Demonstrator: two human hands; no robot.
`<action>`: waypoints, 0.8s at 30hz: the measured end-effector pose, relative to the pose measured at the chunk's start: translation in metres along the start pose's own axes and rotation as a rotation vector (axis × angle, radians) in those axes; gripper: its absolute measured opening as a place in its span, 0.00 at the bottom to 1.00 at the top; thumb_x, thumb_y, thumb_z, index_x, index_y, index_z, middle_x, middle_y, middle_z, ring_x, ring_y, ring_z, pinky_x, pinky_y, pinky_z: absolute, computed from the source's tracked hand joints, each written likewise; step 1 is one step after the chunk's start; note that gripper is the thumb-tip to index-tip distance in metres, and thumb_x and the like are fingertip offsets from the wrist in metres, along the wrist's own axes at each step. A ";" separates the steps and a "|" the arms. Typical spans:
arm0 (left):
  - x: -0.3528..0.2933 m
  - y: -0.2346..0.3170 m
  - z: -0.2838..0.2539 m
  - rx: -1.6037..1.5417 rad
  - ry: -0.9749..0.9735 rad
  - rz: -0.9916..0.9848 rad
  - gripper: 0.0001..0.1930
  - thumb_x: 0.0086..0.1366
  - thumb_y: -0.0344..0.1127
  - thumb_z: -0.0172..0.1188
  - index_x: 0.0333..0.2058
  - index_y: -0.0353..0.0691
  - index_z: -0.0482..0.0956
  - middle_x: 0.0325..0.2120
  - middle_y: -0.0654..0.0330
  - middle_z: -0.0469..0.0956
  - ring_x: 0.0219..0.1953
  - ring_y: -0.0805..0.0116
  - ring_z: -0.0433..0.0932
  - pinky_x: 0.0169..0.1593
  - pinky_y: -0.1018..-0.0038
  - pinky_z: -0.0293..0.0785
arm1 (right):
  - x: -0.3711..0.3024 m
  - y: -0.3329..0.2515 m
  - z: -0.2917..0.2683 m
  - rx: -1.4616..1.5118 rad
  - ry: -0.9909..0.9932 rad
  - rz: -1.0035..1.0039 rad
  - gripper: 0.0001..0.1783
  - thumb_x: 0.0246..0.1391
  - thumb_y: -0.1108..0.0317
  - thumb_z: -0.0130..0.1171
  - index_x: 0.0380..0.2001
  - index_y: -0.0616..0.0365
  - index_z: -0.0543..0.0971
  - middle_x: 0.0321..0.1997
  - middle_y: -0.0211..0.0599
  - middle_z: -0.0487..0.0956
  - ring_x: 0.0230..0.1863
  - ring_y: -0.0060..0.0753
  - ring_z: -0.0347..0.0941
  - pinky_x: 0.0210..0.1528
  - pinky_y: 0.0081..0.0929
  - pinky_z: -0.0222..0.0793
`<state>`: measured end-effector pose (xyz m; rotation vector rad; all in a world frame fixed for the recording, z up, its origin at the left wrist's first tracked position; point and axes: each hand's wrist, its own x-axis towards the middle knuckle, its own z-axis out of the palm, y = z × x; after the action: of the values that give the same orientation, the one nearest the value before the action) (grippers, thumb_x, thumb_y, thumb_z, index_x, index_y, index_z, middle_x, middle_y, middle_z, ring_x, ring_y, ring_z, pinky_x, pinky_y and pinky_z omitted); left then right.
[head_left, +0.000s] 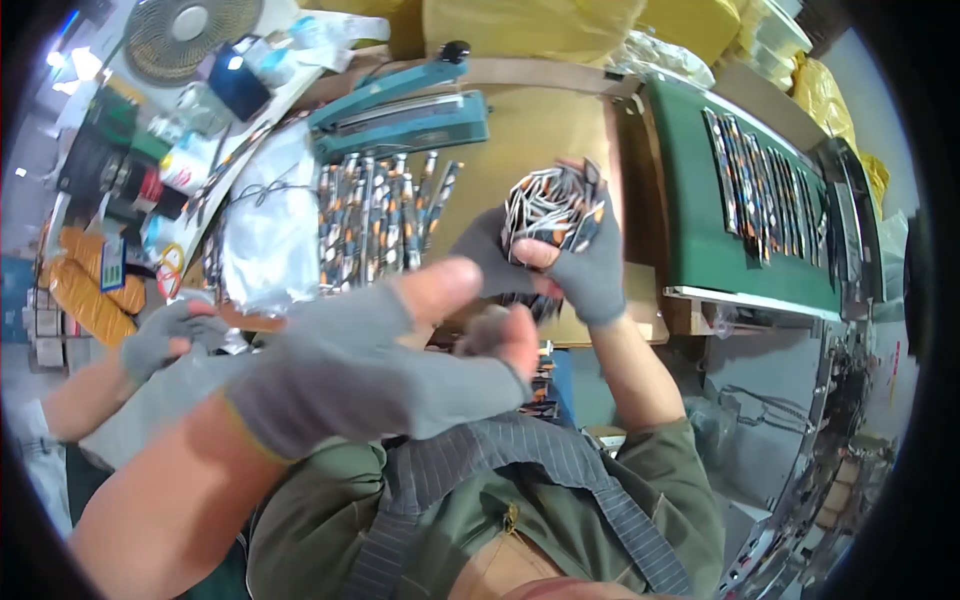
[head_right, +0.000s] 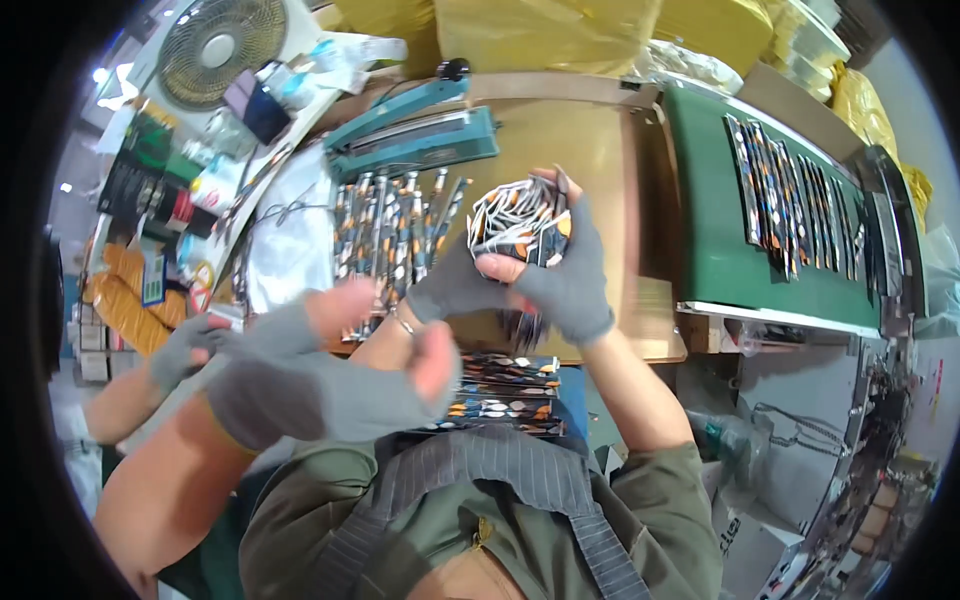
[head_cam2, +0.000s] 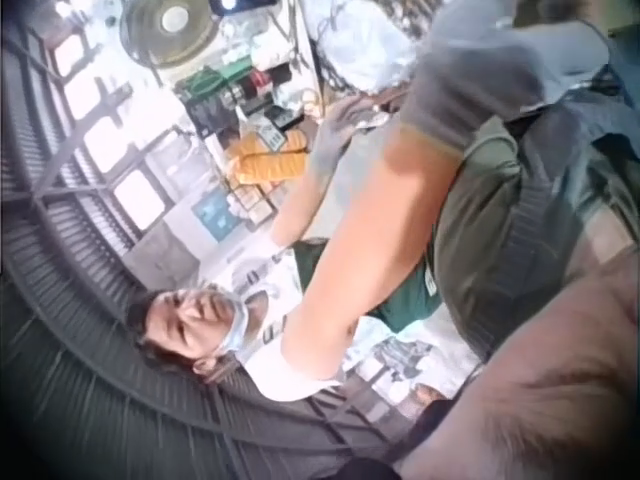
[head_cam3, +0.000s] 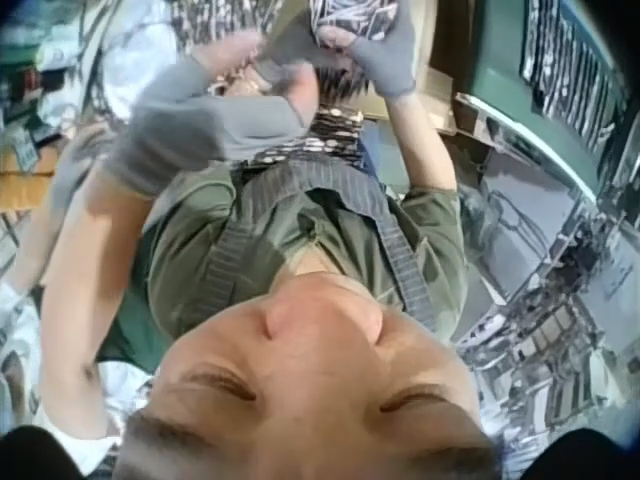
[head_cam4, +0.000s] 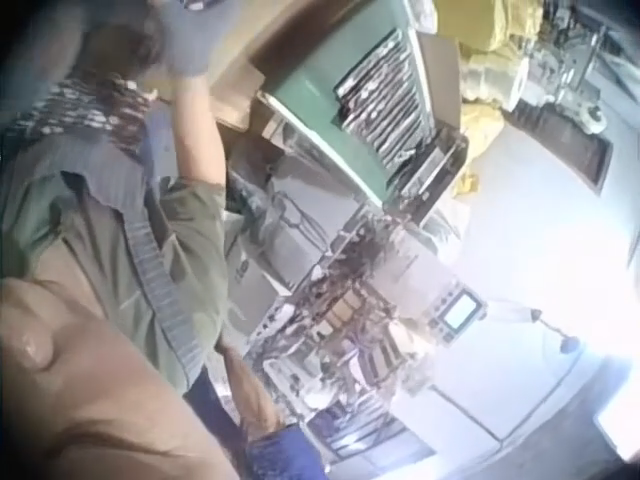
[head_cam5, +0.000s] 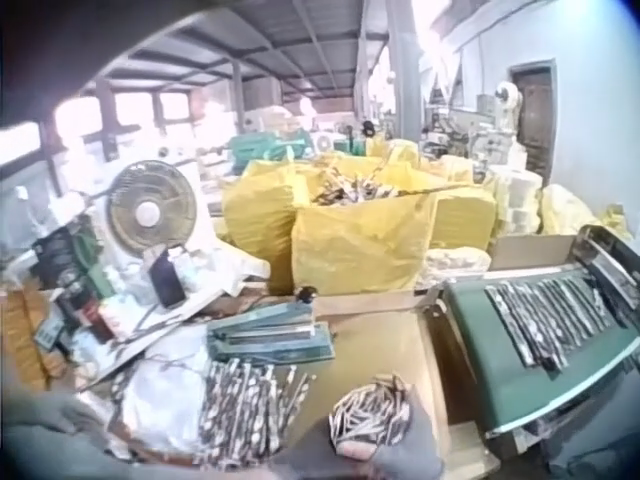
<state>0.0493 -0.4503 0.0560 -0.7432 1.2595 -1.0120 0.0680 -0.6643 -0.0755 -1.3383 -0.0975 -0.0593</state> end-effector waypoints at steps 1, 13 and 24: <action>0.013 0.004 -0.008 0.117 0.088 0.251 0.16 0.62 0.34 0.55 0.43 0.32 0.63 0.37 0.60 0.68 0.43 0.72 0.68 0.51 0.81 0.67 | -0.011 -0.013 0.018 0.047 0.079 0.087 0.49 0.32 0.69 0.74 0.58 0.64 0.58 0.53 0.40 0.67 0.57 0.33 0.64 0.58 0.30 0.62; -0.024 0.008 -0.079 -0.283 -0.168 -0.372 0.07 0.59 0.27 0.57 0.35 0.35 0.70 0.28 0.63 0.66 0.33 0.74 0.69 0.40 0.81 0.68 | -0.025 0.046 0.075 0.338 -0.564 0.449 0.08 0.41 0.71 0.58 0.27 0.63 0.77 0.30 0.37 0.78 0.35 0.28 0.73 0.41 0.24 0.68; -0.150 0.309 -0.024 -2.189 -0.411 -2.191 0.10 0.55 0.35 0.61 0.29 0.33 0.78 0.23 0.55 0.79 0.26 0.68 0.78 0.34 0.75 0.73 | -0.036 0.064 0.073 0.386 -0.404 0.506 0.10 0.43 0.63 0.55 0.25 0.57 0.68 0.25 0.40 0.71 0.35 0.43 0.71 0.40 0.34 0.68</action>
<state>0.0867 -0.1883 -0.1644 2.1864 -0.0091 0.0433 0.0363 -0.5788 -0.1244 -0.9408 -0.1026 0.6311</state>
